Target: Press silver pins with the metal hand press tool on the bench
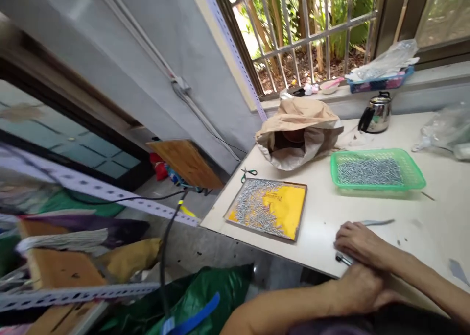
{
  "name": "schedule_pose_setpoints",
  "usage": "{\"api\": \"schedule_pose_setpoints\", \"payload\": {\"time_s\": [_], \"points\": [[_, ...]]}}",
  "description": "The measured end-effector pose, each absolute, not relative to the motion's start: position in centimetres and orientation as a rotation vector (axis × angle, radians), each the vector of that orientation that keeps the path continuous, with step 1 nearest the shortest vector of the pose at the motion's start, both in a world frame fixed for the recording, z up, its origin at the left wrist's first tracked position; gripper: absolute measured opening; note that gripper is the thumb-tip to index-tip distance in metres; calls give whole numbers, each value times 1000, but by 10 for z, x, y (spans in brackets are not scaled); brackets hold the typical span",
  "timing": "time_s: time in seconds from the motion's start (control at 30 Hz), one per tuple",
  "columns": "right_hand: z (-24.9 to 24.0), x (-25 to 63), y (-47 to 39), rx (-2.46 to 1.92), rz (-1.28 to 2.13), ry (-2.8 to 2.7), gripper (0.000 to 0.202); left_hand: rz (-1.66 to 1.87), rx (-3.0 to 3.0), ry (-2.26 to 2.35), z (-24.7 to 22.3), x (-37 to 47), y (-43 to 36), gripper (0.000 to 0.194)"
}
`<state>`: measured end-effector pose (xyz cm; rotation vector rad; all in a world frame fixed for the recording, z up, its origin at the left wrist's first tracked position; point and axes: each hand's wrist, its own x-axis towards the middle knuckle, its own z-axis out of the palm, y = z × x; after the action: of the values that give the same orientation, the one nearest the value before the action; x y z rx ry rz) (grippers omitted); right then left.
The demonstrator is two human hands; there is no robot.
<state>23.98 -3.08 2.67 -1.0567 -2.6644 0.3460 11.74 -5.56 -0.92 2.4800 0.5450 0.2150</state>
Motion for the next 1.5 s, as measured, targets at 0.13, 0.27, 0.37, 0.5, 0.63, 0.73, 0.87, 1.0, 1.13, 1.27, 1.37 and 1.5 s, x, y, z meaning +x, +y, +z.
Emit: {"api": "schedule_pose_setpoints", "payload": {"time_s": [0.13,0.27,0.37,0.5,0.63,0.73,0.87,1.0,1.13,1.27,1.37,1.5], "points": [[40,241,-31,-1111,509,-2721,20,274,2497,505,-13,131,-82,50],[47,247,-25,-1297,531,-2520,20,382,2531,501,1,129,-80,46],[62,260,-29,-1476,513,-2456,19,561,2578,412,19,126,-81,41],[72,279,-59,-1677,590,-2476,12,873,2634,488,37,107,-79,20],[58,288,-93,-1793,640,-2421,7,932,2627,909,38,70,-50,18],[48,292,-104,-1780,619,-2343,15,866,2605,978,32,50,-25,17],[50,302,-106,-1631,562,-2189,21,757,2599,844,24,48,-15,19],[59,315,-113,-1640,492,-2036,23,618,2810,558,11,63,-20,17],[58,325,-125,-1692,458,-1915,23,671,3047,400,-3,78,-7,27],[46,333,-133,-1711,446,-1902,23,882,3043,568,38,98,28,27],[35,330,-138,-1726,460,-1913,20,1018,3004,780,106,107,56,24],[7,312,-135,-1757,432,-1817,26,1003,2993,1110,163,82,97,24]]}}
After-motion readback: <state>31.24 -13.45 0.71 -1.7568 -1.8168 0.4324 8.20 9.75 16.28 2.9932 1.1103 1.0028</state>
